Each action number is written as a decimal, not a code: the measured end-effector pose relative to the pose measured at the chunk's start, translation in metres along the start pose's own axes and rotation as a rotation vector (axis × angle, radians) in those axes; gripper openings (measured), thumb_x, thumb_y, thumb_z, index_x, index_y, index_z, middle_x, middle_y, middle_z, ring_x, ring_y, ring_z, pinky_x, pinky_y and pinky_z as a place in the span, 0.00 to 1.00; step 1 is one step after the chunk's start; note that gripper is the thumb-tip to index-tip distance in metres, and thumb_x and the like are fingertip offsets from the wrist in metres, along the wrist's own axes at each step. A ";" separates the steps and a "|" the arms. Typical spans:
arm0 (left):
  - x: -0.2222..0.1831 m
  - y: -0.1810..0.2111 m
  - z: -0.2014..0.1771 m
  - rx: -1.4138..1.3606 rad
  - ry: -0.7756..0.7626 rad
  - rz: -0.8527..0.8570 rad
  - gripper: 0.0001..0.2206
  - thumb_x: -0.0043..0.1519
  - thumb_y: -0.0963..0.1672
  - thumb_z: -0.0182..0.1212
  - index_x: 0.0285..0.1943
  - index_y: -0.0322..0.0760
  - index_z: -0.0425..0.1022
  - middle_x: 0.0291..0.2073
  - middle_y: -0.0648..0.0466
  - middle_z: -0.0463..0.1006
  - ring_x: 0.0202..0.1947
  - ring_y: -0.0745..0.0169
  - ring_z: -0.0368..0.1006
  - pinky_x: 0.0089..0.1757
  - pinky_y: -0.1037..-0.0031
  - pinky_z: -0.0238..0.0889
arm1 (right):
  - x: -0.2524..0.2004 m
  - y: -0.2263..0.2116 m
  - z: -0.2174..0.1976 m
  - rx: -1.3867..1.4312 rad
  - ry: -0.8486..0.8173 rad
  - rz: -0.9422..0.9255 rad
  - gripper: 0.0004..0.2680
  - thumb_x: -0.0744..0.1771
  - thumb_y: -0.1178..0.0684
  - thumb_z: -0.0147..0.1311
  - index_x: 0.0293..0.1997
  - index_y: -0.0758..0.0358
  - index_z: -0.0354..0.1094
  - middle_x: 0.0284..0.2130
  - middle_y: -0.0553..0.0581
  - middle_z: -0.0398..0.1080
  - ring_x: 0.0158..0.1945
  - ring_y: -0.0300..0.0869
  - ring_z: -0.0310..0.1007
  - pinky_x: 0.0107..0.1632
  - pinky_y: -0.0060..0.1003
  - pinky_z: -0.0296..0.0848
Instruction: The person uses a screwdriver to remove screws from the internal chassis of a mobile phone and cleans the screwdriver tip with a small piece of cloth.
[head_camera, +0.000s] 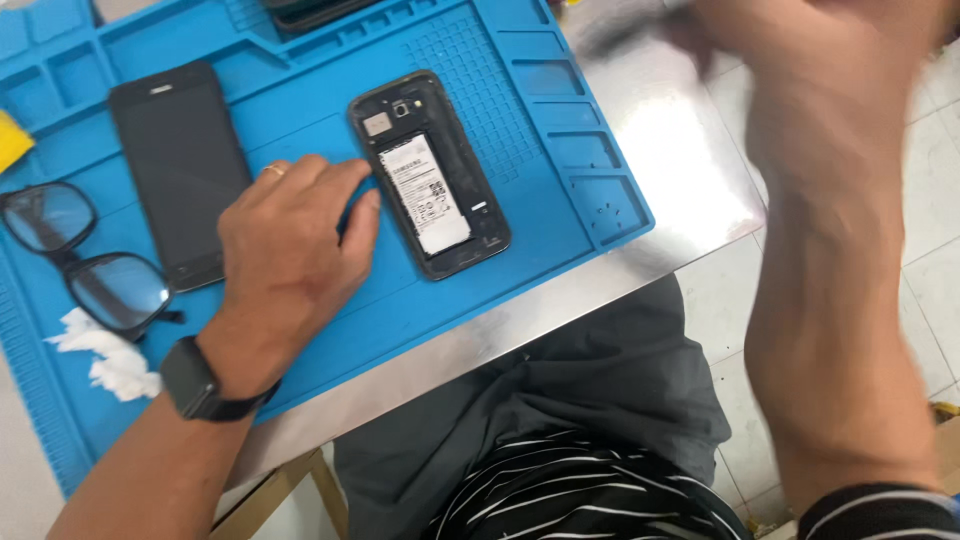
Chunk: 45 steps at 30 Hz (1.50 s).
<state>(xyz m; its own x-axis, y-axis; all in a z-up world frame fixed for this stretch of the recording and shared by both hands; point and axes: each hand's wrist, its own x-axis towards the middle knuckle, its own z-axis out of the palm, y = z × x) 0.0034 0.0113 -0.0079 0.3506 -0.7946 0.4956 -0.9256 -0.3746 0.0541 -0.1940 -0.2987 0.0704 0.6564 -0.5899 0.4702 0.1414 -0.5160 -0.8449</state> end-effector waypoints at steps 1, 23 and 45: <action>0.000 0.000 0.001 -0.001 -0.005 -0.002 0.09 0.70 0.45 0.68 0.57 0.42 0.85 0.39 0.54 0.78 0.40 0.46 0.75 0.38 0.59 0.69 | -0.011 0.006 -0.006 0.001 -0.002 0.005 0.09 0.74 0.75 0.62 0.42 0.73 0.68 0.36 0.61 0.72 0.41 0.47 0.82 0.43 0.35 0.77; 0.008 0.008 -0.012 0.158 -0.280 -0.075 0.09 0.76 0.47 0.65 0.60 0.46 0.86 0.38 0.55 0.78 0.40 0.47 0.75 0.43 0.64 0.68 | -0.073 0.038 0.006 -0.161 0.433 0.385 0.12 0.69 0.66 0.47 0.59 0.62 0.62 0.26 0.55 0.60 0.25 0.40 0.64 0.31 0.30 0.63; 0.008 0.007 -0.012 0.098 -0.265 -0.083 0.11 0.75 0.47 0.66 0.60 0.42 0.86 0.38 0.53 0.78 0.38 0.43 0.74 0.41 0.59 0.69 | -0.075 0.047 -0.002 -0.072 0.437 0.454 0.11 0.72 0.56 0.54 0.62 0.58 0.62 0.27 0.52 0.61 0.30 0.39 0.70 0.27 0.26 0.55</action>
<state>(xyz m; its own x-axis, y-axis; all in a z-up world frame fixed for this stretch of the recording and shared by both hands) -0.0019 0.0075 0.0068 0.4615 -0.8517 0.2482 -0.8786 -0.4776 -0.0053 -0.2382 -0.2805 -0.0042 0.2740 -0.9511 0.1429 -0.1401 -0.1864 -0.9724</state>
